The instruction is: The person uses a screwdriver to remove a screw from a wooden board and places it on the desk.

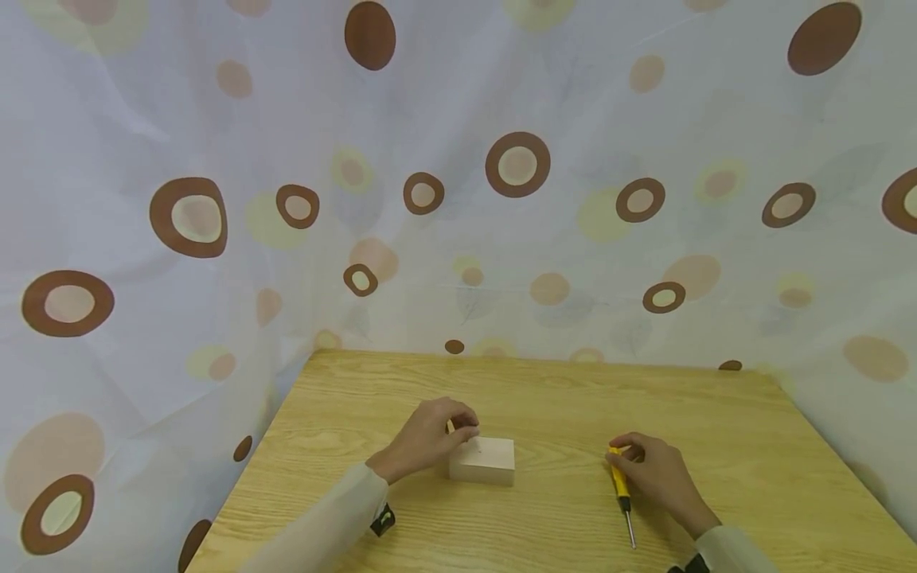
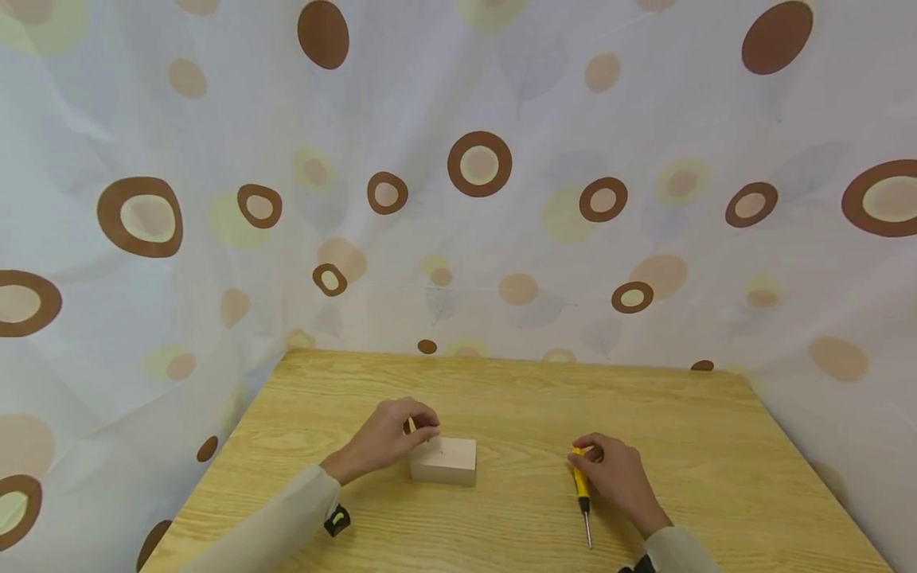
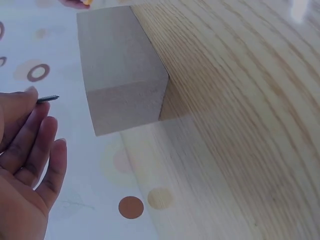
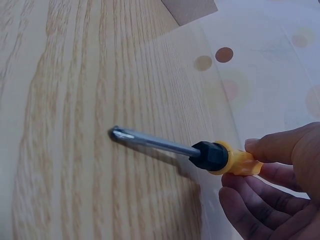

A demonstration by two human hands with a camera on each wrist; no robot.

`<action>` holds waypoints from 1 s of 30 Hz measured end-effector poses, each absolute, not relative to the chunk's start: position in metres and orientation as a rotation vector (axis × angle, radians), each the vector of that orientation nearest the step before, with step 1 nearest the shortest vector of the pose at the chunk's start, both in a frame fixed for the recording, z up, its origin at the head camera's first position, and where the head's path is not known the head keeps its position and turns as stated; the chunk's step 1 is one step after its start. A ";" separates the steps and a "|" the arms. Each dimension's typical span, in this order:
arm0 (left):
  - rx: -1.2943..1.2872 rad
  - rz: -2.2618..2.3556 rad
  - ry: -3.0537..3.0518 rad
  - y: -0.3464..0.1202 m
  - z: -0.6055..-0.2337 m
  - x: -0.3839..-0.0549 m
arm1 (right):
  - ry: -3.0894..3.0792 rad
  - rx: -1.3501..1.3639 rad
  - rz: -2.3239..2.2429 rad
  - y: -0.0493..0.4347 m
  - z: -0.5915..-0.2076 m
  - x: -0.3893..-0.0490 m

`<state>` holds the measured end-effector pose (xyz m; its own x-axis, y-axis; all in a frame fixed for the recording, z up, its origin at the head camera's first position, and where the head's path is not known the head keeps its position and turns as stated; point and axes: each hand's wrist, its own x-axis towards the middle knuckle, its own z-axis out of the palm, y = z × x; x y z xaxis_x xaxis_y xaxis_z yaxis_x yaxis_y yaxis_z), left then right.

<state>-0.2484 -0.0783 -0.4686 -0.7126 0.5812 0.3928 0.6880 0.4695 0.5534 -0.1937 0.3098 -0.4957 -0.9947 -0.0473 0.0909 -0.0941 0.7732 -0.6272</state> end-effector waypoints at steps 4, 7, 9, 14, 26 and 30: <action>-1.081 -1.085 -2.545 -0.089 -0.469 -0.246 | -2.889 0.115 1.039 0.311 -0.496 -0.192; -1.056 -1.086 -2.539 -0.097 -0.468 -0.243 | -2.893 0.111 1.039 0.312 -0.497 -0.191; -1.037 -1.078 -2.539 -0.103 -0.468 -0.242 | -2.896 0.096 1.039 0.312 -0.497 -0.191; -0.988 -1.065 -2.554 -0.118 -0.470 -0.239 | -2.895 0.087 1.068 0.310 -0.494 -0.189; -0.902 -1.073 -2.574 -0.146 -0.482 -0.235 | -2.886 0.062 1.115 0.311 -0.494 -0.186; -0.881 -1.070 -2.583 -0.152 -0.483 -0.234 | -2.882 0.079 1.101 0.313 -0.496 -0.187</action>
<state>-0.2337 -0.1518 -0.4833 -0.7994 0.4472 0.4012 0.5999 0.5577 0.5737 -0.1867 0.3127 -0.4962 -0.9972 -0.0276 0.0702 -0.0674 0.7445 -0.6642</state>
